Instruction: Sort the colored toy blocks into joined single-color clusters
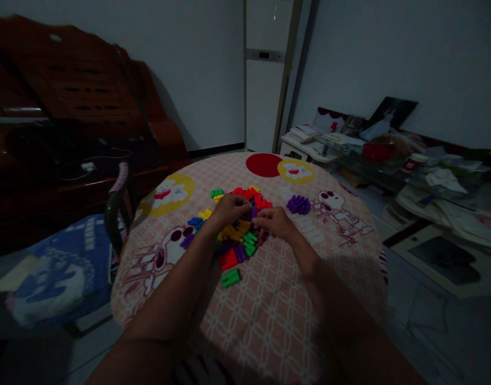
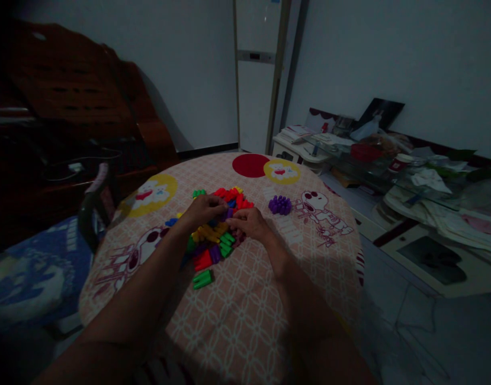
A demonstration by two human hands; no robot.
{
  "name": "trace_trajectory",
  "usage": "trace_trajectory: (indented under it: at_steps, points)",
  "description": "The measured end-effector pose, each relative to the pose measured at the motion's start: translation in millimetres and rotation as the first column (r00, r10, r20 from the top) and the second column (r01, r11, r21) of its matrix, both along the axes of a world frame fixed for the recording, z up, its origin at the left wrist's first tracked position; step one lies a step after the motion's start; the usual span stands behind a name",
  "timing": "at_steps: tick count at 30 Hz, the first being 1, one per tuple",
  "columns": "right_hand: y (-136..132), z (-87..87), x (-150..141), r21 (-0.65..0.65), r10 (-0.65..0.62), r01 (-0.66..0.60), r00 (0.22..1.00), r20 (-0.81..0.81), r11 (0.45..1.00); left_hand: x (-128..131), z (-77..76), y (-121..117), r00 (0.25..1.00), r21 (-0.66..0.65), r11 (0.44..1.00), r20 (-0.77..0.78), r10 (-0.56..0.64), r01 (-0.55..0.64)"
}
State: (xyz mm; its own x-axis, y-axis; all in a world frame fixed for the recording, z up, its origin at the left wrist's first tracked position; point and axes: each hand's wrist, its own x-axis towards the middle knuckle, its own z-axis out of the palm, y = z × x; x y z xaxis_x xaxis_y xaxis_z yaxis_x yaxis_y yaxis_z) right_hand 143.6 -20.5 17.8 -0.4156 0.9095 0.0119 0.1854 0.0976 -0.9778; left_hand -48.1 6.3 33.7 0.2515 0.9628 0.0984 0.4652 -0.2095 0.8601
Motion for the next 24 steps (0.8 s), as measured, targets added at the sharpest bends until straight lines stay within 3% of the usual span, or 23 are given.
trace_trajectory:
  at_steps: [3,8,13,16,19,22,24]
  points:
    - [2.4,-3.2,0.9,-0.01,-0.027,0.027,0.999,-0.026,1.0,2.8,-1.3,0.0,0.998,-0.005,1.0,0.05,0.024,-0.024]
    - [11.7,-12.3,5.2,0.008,-0.18,0.184,0.972,-0.149,0.983,6.0,1.0,-3.8,0.972,-0.114,0.992,0.234,-0.027,0.055]
    - [19.2,-3.7,29.7,0.067,-0.347,0.361,0.924,-0.164,0.93,8.5,5.5,-6.6,0.978,-0.1,0.985,0.17,-0.12,0.139]
    - [21.0,8.7,63.1,0.151,-0.437,0.433,0.899,-0.002,0.889,-1.6,15.9,-8.0,0.987,-0.037,0.987,-0.019,-0.157,0.157]
    - [21.4,19.3,96.9,0.327,-0.474,0.382,0.837,0.275,0.864,-18.0,30.8,-10.7,0.934,0.047,0.977,-0.306,-0.183,0.207]
    - [21.4,24.3,114.7,0.5,-0.516,0.233,0.652,0.556,0.834,-29.3,42.9,-14.2,0.85,0.096,0.963,-0.498,-0.171,0.25]
    - [21.9,24.2,116.2,0.545,-0.541,0.156,0.505,0.672,0.824,-31.4,47.2,-16.2,0.821,0.103,0.961,-0.547,-0.161,0.257]
